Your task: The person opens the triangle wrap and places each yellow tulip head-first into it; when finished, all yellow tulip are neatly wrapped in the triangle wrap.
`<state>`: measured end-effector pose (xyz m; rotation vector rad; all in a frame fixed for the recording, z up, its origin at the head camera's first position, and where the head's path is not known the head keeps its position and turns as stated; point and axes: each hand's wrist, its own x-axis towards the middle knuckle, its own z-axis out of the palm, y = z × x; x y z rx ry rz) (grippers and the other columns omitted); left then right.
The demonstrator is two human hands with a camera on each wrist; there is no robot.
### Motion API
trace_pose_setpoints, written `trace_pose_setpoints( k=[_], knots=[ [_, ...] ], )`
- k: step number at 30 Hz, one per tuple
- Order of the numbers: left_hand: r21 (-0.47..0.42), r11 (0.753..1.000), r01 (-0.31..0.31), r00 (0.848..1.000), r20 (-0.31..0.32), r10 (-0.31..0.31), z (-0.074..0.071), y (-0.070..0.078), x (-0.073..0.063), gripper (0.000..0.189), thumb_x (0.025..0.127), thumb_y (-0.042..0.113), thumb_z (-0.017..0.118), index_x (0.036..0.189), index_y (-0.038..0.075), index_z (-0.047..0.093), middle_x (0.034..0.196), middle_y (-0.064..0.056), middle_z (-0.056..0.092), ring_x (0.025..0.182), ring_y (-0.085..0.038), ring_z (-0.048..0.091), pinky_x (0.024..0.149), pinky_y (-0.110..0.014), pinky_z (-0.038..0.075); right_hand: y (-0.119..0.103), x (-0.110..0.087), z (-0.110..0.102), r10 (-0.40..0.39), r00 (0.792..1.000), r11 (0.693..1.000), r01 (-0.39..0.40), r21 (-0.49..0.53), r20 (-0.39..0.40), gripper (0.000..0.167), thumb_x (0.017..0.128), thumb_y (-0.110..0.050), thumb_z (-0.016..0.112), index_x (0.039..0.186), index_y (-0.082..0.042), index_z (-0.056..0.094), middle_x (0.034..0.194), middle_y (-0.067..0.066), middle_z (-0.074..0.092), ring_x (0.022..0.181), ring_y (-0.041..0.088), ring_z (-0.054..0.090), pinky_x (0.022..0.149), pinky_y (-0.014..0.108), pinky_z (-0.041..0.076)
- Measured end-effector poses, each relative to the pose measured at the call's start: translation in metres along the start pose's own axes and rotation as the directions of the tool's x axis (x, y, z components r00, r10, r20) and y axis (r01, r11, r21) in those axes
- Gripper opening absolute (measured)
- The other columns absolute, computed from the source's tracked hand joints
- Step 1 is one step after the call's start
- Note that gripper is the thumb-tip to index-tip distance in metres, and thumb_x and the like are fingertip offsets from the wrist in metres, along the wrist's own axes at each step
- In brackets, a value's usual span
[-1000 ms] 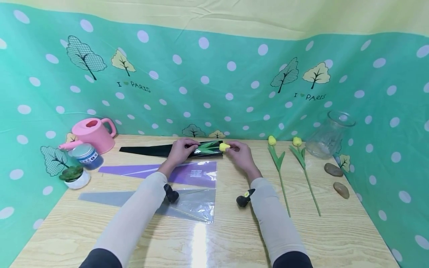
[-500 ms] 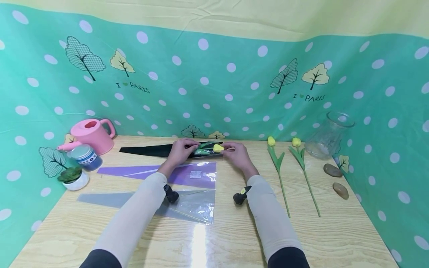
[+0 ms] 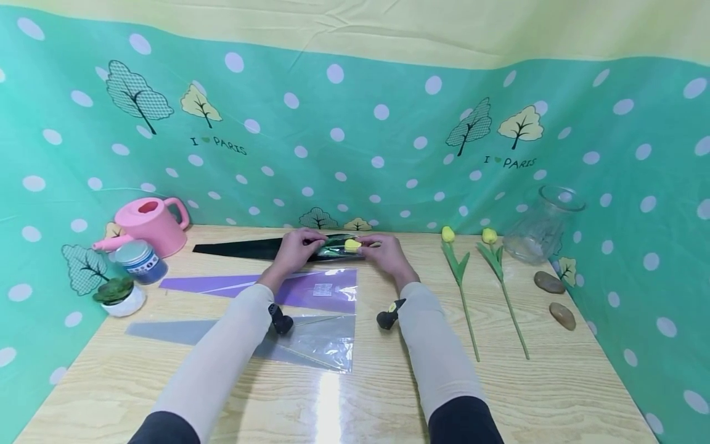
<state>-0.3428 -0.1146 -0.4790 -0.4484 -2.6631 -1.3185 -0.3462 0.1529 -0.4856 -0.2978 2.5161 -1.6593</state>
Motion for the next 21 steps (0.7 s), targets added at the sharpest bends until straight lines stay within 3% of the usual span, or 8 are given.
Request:
trace_pose_setpoints(
  k=[11,17,21],
  knots=[
    [0.011,1.000,0.021,1.000,-0.020,-0.021,0.000,-0.004,0.001,0.017,0.099,0.017,0.071,0.112,0.010,0.080,0.120,-0.010,0.074,0.119,-0.030,0.066,0.108,-0.045,0.052,-0.002,0.007,0.013,-0.023,1.000,1.000,0.022,0.013,0.004,0.028,0.093,-0.009,0.077,0.121,-0.010,0.076,0.133,0.013,0.071,0.073,0.015,0.069,0.066,0.026,0.062],
    [0.005,0.999,0.035,0.999,-0.013,-0.035,0.000,-0.004,0.002,0.019,0.100,0.018,0.070,0.113,0.009,0.080,0.121,-0.011,0.073,0.119,-0.031,0.066,0.107,-0.046,0.052,-0.005,0.010,0.019,-0.026,1.000,1.000,0.026,-0.008,-0.015,0.028,0.094,-0.011,0.076,0.123,-0.009,0.076,0.128,0.015,0.073,0.062,0.012,0.061,0.057,0.023,0.057],
    [0.001,0.999,0.043,0.999,-0.019,-0.043,0.000,-0.006,0.003,0.019,0.100,0.017,0.070,0.114,0.008,0.079,0.120,-0.011,0.073,0.118,-0.032,0.066,0.105,-0.047,0.053,-0.005,0.007,0.020,-0.011,0.998,1.000,0.011,0.011,-0.057,0.030,0.096,-0.008,0.072,0.126,-0.007,0.073,0.117,0.018,0.073,0.062,0.013,0.063,0.060,0.025,0.059]
  ],
)
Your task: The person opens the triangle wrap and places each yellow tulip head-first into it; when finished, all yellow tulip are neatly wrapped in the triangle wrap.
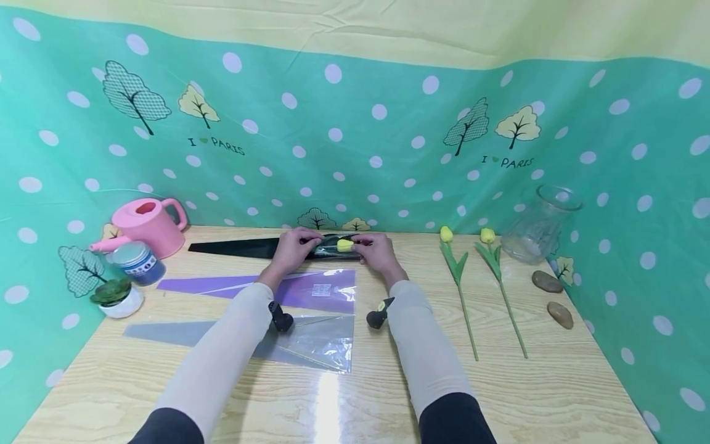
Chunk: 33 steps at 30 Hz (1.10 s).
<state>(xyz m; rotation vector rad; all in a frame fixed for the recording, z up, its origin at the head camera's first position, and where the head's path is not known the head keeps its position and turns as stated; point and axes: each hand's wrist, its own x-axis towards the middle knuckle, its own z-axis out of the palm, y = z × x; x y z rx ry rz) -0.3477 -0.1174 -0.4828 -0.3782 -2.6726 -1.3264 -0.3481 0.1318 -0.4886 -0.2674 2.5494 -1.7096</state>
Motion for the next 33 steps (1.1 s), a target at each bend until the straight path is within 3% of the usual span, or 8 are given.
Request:
trace_pose_setpoints(
  k=[4,9,15,20,27,33],
  knots=[
    [-0.001,1.000,0.005,1.000,-0.015,-0.005,-0.001,-0.002,0.001,0.019,0.100,0.017,0.070,0.114,0.009,0.079,0.120,-0.011,0.073,0.117,-0.032,0.066,0.102,-0.047,0.054,0.000,-0.011,-0.004,0.007,0.998,0.998,-0.003,0.068,-0.059,0.030,0.097,-0.004,0.068,0.127,-0.001,0.070,0.105,0.021,0.070,0.070,0.015,0.070,0.069,0.028,0.064],
    [0.018,1.000,0.004,1.000,-0.021,-0.003,-0.001,-0.003,0.003,0.019,0.099,0.017,0.070,0.114,0.010,0.079,0.121,-0.011,0.072,0.117,-0.032,0.066,0.103,-0.047,0.054,-0.006,-0.037,-0.013,0.015,0.996,0.996,-0.007,0.094,-0.087,0.028,0.097,-0.010,0.070,0.124,-0.003,0.071,0.105,0.015,0.070,0.082,0.017,0.072,0.078,0.028,0.063],
    [0.029,1.000,-0.001,1.000,-0.001,0.001,0.000,-0.001,0.003,0.020,0.100,0.017,0.070,0.116,0.010,0.079,0.123,-0.012,0.072,0.119,-0.032,0.065,0.105,-0.047,0.053,-0.010,-0.069,-0.020,-0.031,0.999,1.000,0.031,0.000,-0.040,0.027,0.095,-0.014,0.074,0.120,-0.004,0.073,0.100,0.012,0.072,0.086,0.018,0.067,0.077,0.026,0.059],
    [0.039,0.999,-0.012,1.000,0.006,0.012,0.000,0.001,0.001,0.020,0.099,0.016,0.071,0.116,0.009,0.078,0.123,-0.012,0.072,0.120,-0.032,0.065,0.107,-0.047,0.052,-0.005,-0.086,-0.015,-0.070,0.997,0.993,0.073,-0.091,0.036,0.025,0.092,-0.014,0.078,0.116,-0.008,0.075,0.100,0.008,0.074,0.089,0.017,0.065,0.077,0.024,0.057],
    [0.071,0.997,-0.026,1.000,0.012,0.025,0.001,0.000,0.000,0.020,0.099,0.017,0.071,0.116,0.009,0.078,0.124,-0.012,0.071,0.121,-0.031,0.064,0.109,-0.047,0.050,0.004,-0.095,0.002,-0.125,0.984,0.965,0.150,-0.217,0.124,0.023,0.088,-0.017,0.082,0.110,-0.012,0.079,0.094,0.001,0.070,0.086,0.014,0.062,0.076,0.024,0.055],
    [0.072,0.997,-0.017,1.000,0.016,0.016,0.000,0.002,-0.002,0.022,0.099,0.017,0.070,0.118,0.009,0.077,0.127,-0.012,0.070,0.125,-0.033,0.062,0.112,-0.049,0.048,0.005,-0.096,0.008,-0.170,0.979,0.936,0.197,-0.293,0.113,0.016,0.088,-0.015,0.082,0.104,-0.011,0.081,0.090,-0.001,0.068,0.082,0.011,0.060,0.072,0.022,0.054]
  ],
)
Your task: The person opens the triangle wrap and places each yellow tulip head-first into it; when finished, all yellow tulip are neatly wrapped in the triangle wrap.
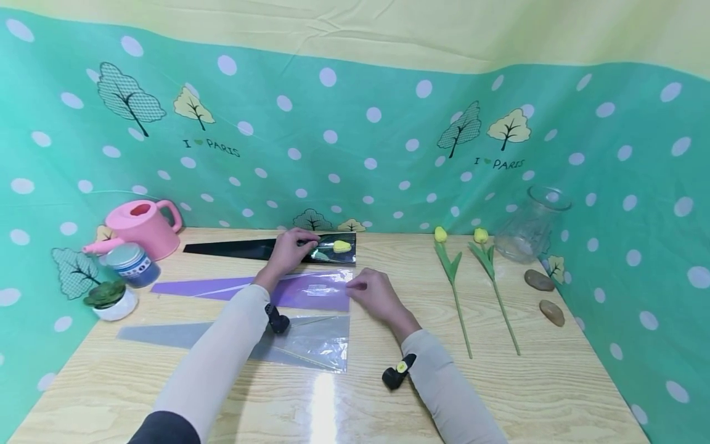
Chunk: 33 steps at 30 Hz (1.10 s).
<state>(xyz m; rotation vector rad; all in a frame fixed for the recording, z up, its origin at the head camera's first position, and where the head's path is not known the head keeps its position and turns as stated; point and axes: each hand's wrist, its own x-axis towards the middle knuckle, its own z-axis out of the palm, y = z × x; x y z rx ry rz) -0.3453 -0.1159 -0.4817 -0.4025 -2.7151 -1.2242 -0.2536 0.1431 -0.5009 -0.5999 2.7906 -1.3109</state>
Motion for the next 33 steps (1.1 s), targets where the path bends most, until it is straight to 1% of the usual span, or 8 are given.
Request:
trace_pose_setpoints(
  k=[3,6,10,16,20,24,28,33],
  knots=[
    [-0.018,1.000,0.005,1.000,-0.007,-0.006,-0.003,0.003,-0.002,0.023,0.099,0.017,0.070,0.119,0.009,0.077,0.129,-0.012,0.070,0.126,-0.034,0.062,0.112,-0.049,0.048,0.000,-0.001,0.000,0.002,1.000,1.000,-0.002,0.003,-0.010,0.015,0.088,-0.011,0.080,0.103,-0.010,0.081,0.091,0.000,0.070,0.082,0.011,0.062,0.073,0.021,0.055],
    [-0.051,0.999,0.002,0.999,-0.039,-0.004,-0.008,0.009,-0.007,0.022,0.098,0.017,0.071,0.118,0.010,0.077,0.128,-0.012,0.070,0.126,-0.034,0.062,0.110,-0.050,0.050,-0.001,-0.001,0.001,-0.006,1.000,1.000,0.006,0.005,-0.029,0.014,0.088,-0.009,0.080,0.102,-0.010,0.082,0.091,0.001,0.071,0.082,0.011,0.063,0.075,0.021,0.057],
    [-0.092,0.995,-0.027,0.998,-0.063,0.021,-0.016,0.020,-0.021,0.022,0.098,0.019,0.072,0.118,0.010,0.078,0.128,-0.011,0.071,0.124,-0.032,0.063,0.105,-0.050,0.053,-0.002,-0.002,0.001,-0.017,0.998,1.000,0.018,0.016,-0.064,0.012,0.088,-0.008,0.080,0.099,-0.011,0.082,0.090,0.001,0.073,0.082,0.011,0.065,0.077,0.022,0.057],
    [-0.107,0.993,-0.042,0.999,0.015,0.044,-0.021,0.033,-0.055,0.023,0.095,0.020,0.075,0.116,0.013,0.078,0.127,-0.008,0.072,0.115,-0.029,0.068,0.097,-0.045,0.057,-0.003,-0.002,-0.001,-0.006,0.996,0.999,0.010,0.040,-0.093,0.011,0.088,-0.008,0.081,0.099,-0.010,0.082,0.092,0.002,0.075,0.086,0.015,0.068,0.081,0.026,0.059],
    [-0.141,0.989,-0.042,0.996,0.067,0.052,-0.017,0.033,-0.072,0.024,0.092,0.017,0.078,0.116,0.015,0.078,0.124,-0.006,0.073,0.117,-0.026,0.068,0.102,-0.045,0.056,-0.006,-0.002,-0.004,0.013,0.994,0.998,-0.007,0.055,-0.111,0.012,0.087,-0.007,0.081,0.098,-0.010,0.082,0.093,0.004,0.075,0.088,0.017,0.069,0.082,0.027,0.060],
    [-0.154,0.988,-0.006,0.992,0.120,0.025,-0.013,0.030,-0.082,0.030,0.089,0.019,0.082,0.119,0.021,0.077,0.125,-0.002,0.071,0.119,-0.025,0.066,0.105,-0.046,0.053,-0.009,-0.001,-0.007,0.016,0.990,0.997,-0.006,0.071,-0.140,0.012,0.086,-0.006,0.081,0.097,-0.011,0.082,0.093,0.004,0.075,0.087,0.018,0.069,0.080,0.026,0.060],
    [-0.160,0.987,0.020,0.991,0.137,0.002,-0.012,0.025,-0.087,0.034,0.087,0.021,0.083,0.120,0.023,0.076,0.124,-0.001,0.071,0.118,-0.025,0.066,0.107,-0.047,0.052,-0.011,0.000,-0.008,-0.013,0.987,0.997,0.025,0.073,-0.158,0.011,0.086,-0.005,0.081,0.096,-0.010,0.081,0.093,0.005,0.075,0.087,0.019,0.069,0.079,0.023,0.060],
    [-0.177,0.984,0.034,0.990,0.137,-0.010,-0.011,0.017,-0.089,0.031,0.086,0.021,0.084,0.115,0.023,0.078,0.116,0.001,0.072,0.111,-0.021,0.065,0.103,-0.043,0.052,-0.014,0.000,-0.008,-0.042,0.984,0.995,0.057,0.084,-0.172,0.011,0.086,-0.005,0.081,0.097,-0.007,0.080,0.094,0.007,0.075,0.088,0.018,0.070,0.078,0.020,0.060]
  ],
)
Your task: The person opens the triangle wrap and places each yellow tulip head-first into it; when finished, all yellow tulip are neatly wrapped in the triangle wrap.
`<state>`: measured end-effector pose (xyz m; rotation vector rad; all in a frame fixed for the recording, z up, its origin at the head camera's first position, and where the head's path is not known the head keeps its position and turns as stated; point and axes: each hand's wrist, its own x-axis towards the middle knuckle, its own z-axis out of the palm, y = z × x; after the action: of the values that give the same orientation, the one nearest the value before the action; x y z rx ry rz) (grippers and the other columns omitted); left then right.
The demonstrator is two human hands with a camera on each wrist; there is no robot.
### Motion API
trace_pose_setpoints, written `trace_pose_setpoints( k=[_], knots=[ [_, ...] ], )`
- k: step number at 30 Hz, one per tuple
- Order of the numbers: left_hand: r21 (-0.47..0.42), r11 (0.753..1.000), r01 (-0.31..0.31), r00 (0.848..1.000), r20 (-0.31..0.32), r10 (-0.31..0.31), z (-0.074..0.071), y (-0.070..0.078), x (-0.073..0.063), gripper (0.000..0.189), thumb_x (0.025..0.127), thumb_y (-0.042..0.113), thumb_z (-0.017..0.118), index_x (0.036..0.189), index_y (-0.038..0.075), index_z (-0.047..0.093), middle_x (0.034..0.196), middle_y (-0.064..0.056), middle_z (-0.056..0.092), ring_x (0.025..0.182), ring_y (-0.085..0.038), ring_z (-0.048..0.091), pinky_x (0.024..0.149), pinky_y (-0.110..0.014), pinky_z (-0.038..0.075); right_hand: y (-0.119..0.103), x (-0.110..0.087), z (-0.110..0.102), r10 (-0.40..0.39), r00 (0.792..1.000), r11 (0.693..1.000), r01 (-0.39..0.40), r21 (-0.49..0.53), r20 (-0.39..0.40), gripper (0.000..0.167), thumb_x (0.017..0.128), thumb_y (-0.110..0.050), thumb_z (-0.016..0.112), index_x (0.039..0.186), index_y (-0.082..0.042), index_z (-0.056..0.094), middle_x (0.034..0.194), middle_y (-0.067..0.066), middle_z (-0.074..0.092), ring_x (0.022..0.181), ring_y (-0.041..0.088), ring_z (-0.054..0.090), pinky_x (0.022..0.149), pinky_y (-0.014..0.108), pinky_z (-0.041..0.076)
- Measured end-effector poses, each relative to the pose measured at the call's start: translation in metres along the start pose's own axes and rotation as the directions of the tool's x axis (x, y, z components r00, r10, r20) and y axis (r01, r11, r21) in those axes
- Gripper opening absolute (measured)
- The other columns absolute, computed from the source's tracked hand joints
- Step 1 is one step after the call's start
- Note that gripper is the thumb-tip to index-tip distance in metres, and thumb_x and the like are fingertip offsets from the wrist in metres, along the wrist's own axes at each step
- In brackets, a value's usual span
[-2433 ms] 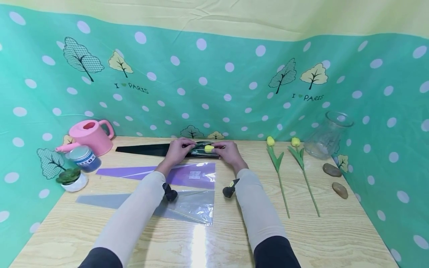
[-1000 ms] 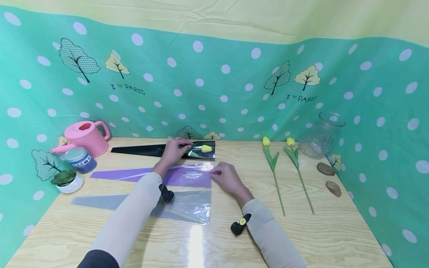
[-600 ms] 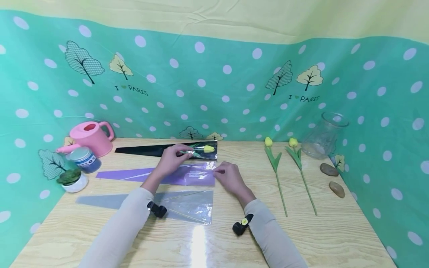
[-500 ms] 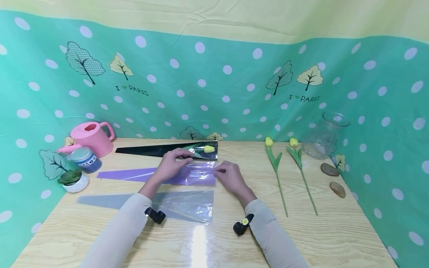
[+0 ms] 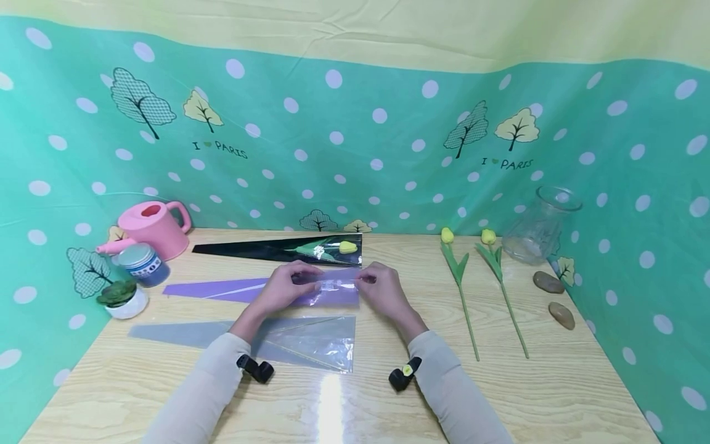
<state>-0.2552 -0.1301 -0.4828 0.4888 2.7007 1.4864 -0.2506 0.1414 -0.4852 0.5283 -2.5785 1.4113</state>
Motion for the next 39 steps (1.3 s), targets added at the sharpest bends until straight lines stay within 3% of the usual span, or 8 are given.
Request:
trace_pose_setpoints(
  k=[7,16,23,29,36,39],
  knots=[
    [-0.015,1.000,-0.022,1.000,-0.009,0.021,0.002,-0.011,0.001,0.028,0.085,0.023,0.085,0.113,0.021,0.079,0.116,0.001,0.072,0.110,-0.018,0.066,0.102,-0.040,0.052,-0.006,0.000,-0.005,0.048,0.998,0.998,-0.047,0.040,-0.035,0.010,0.087,-0.006,0.081,0.097,-0.009,0.080,0.093,0.006,0.073,0.082,0.017,0.066,0.070,0.019,0.058],
    [0.009,0.999,-0.036,0.998,-0.041,0.036,0.002,-0.017,-0.002,0.022,0.087,0.026,0.085,0.107,0.021,0.081,0.108,0.002,0.073,0.107,-0.019,0.066,0.103,-0.042,0.050,-0.013,0.002,-0.003,0.039,0.998,0.997,-0.035,0.067,-0.052,0.009,0.088,-0.004,0.079,0.096,-0.009,0.080,0.094,0.007,0.074,0.082,0.016,0.065,0.069,0.019,0.057],
    [-0.015,0.999,-0.038,0.996,-0.079,0.037,0.001,-0.017,-0.002,0.019,0.086,0.021,0.084,0.104,0.018,0.082,0.106,0.001,0.074,0.105,-0.020,0.068,0.100,-0.041,0.051,-0.018,0.005,-0.007,0.108,0.994,0.984,-0.107,0.143,0.004,0.015,0.091,-0.008,0.077,0.107,-0.008,0.078,0.099,0.009,0.073,0.088,0.018,0.064,0.075,0.021,0.058],
    [-0.031,0.999,-0.021,0.997,-0.072,0.019,0.004,-0.019,0.000,0.018,0.088,0.023,0.083,0.105,0.019,0.082,0.109,0.000,0.075,0.108,-0.022,0.068,0.103,-0.044,0.051,-0.013,-0.004,-0.042,0.207,0.978,0.964,-0.204,0.172,0.004,0.028,0.094,-0.017,0.075,0.122,-0.009,0.072,0.106,0.011,0.070,0.093,0.018,0.064,0.079,0.022,0.057],
    [-0.066,0.998,-0.009,0.997,-0.074,0.004,0.004,-0.020,0.000,0.016,0.088,0.021,0.083,0.103,0.019,0.082,0.110,-0.002,0.075,0.109,-0.022,0.068,0.103,-0.042,0.051,0.016,-0.030,-0.100,0.275,0.958,0.957,-0.264,0.123,-0.077,0.036,0.098,-0.025,0.073,0.127,-0.004,0.069,0.110,0.012,0.070,0.091,0.005,0.064,0.078,0.016,0.055],
    [-0.067,0.998,-0.007,0.997,-0.072,0.002,0.004,-0.020,0.000,0.015,0.088,0.021,0.083,0.103,0.020,0.082,0.110,-0.001,0.075,0.108,-0.022,0.068,0.102,-0.042,0.052,0.030,-0.045,-0.120,0.311,0.944,0.948,-0.299,0.108,-0.114,0.040,0.098,-0.026,0.073,0.129,-0.002,0.067,0.108,0.006,0.070,0.089,0.001,0.063,0.077,0.015,0.055]
  ],
)
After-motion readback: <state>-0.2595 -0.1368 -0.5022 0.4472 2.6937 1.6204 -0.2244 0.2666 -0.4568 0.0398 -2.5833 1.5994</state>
